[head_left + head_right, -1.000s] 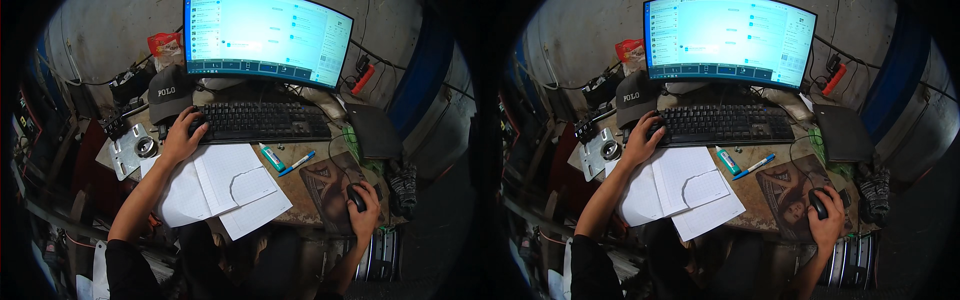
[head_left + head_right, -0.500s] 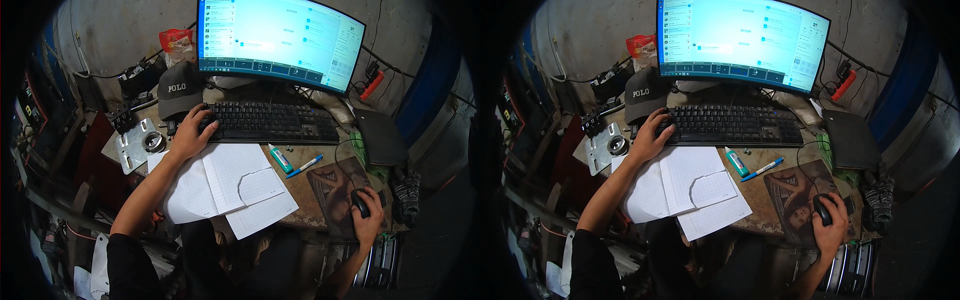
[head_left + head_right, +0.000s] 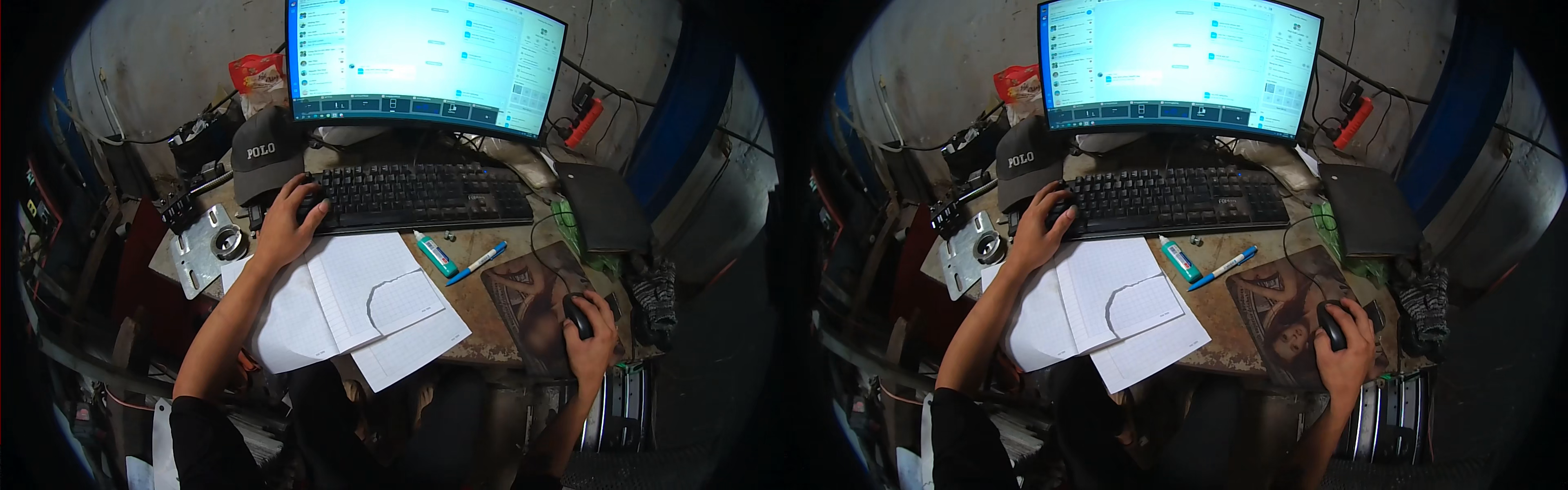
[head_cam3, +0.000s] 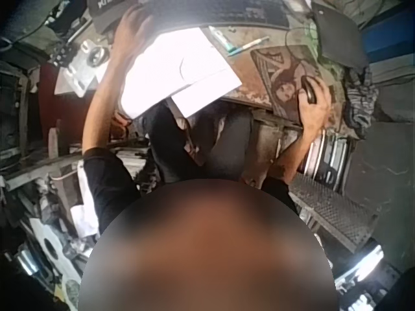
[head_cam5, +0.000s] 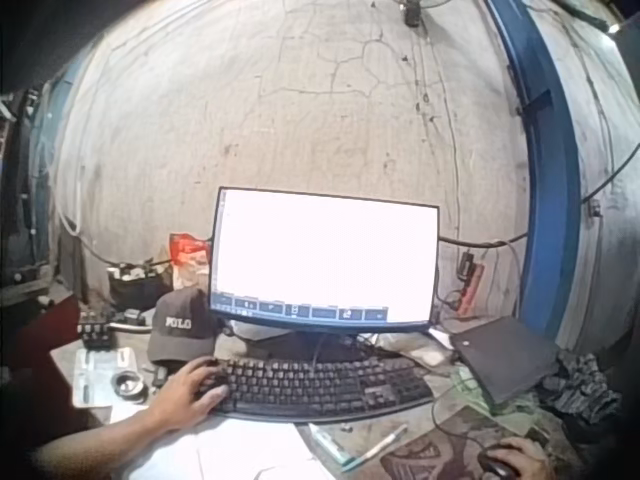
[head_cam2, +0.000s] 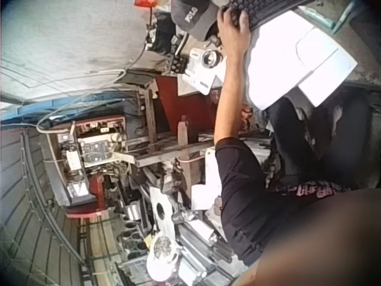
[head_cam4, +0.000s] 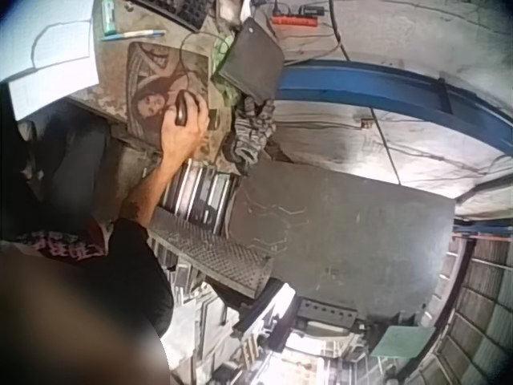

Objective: Designing a metal part using CAD software.

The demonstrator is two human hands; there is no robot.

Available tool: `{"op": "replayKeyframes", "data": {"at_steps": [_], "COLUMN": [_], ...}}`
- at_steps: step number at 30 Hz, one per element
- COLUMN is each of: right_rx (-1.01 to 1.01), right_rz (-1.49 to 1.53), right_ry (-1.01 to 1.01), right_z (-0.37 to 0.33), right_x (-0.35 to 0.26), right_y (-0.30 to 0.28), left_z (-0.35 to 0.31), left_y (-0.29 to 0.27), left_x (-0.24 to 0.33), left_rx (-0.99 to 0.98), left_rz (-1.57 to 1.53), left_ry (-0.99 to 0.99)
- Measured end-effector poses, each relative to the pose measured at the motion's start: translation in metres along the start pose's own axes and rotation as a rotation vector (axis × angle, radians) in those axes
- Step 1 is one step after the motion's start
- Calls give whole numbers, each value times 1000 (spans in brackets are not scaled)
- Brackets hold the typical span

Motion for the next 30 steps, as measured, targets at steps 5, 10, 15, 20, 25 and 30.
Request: {"op": "replayKeyframes", "data": {"at_steps": [5, 10, 15, 20, 25, 30], "right_rx": [-10, -8, 9, -36, -37, -48], "right_rz": [-36, -40, -21, 5, 13, 23], "right_ry": [-11, -12, -10, -14, -29, -36], "right_z": [0, 0, 0, 0, 0, -1], "right_x": [0, 1, 0, -2, -2, -3], "right_y": [-1, -1, -1, -1, 0, -2], "left_z": [1, 1, 1, 0, 0, 2], "left_y": [0, -2, -1, 0, 1, 2], "left_x": [4, 5, 4, 0, 0, 3], "left_rx": [5, 4, 5, 3, -4, 6], "left_rz": [7, 1, -1, 14, 2, 7], "left_ry": [17, 5, -1, 13, -8, 27]}}
Point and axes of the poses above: each hand's wrist, its own z-axis towards the middle knuckle, its own y-axis out of the palm, x = y × z, the point moved 7 cm from there along z, towards the middle knuckle, and after that the axes turned 14 degrees about y, right-handed, at the moved point
